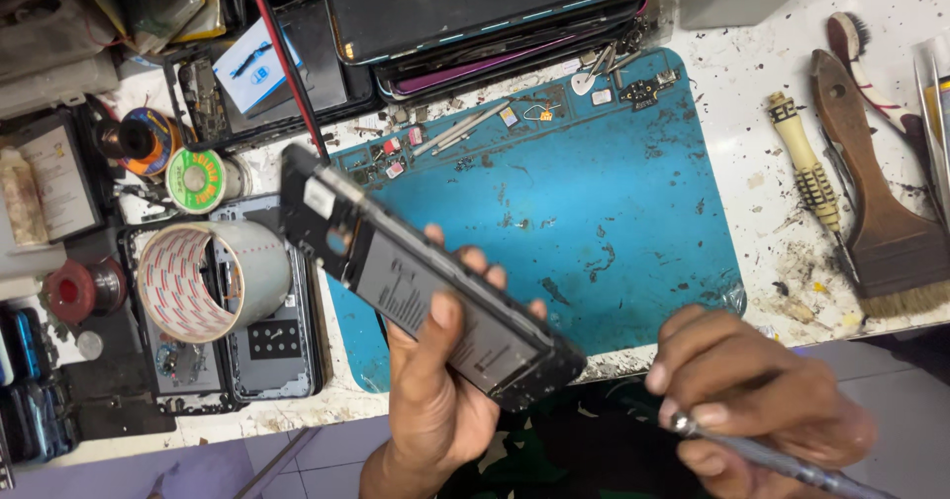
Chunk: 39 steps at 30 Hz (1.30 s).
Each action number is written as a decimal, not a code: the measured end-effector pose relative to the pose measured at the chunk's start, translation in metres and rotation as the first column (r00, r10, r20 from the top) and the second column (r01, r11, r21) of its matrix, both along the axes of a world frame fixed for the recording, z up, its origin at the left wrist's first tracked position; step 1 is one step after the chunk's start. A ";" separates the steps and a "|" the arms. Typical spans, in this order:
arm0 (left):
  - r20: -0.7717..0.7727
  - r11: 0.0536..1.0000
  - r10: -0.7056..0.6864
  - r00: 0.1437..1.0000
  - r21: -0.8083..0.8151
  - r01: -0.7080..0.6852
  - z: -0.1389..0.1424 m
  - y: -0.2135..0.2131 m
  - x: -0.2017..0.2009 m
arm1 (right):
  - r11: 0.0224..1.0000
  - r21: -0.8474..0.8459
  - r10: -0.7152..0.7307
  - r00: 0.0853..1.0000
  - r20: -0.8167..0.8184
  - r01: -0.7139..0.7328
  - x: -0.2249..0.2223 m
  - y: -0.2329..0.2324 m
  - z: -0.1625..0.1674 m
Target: The person repairs a disassembled smartphone on a work mat. They use a screwdriver-like tool to pry at the phone's internals, peel a strip of double-sided adhesive tape, apply adhesive from a tube to the phone body, press a component into place, then hold the phone and work along its edge with a metal prying tool to reseat the assembly.
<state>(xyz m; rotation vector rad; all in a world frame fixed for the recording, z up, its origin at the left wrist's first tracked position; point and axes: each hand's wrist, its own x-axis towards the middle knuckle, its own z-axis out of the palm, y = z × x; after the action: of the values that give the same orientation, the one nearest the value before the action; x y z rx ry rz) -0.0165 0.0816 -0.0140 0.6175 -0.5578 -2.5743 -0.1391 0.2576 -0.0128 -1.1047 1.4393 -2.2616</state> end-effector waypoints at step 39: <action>0.039 0.986 -0.164 0.986 0.032 0.163 0.056 0.015 -0.022 | 0.936 0.060 0.350 0.931 -0.105 -0.346 0.003 0.012 -0.008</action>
<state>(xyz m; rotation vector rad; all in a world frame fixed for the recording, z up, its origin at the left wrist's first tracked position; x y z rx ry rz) -0.0382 0.0964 0.0420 0.6617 -0.6103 -2.7329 -0.1365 0.2692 -0.0212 -1.3733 1.2060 -1.9418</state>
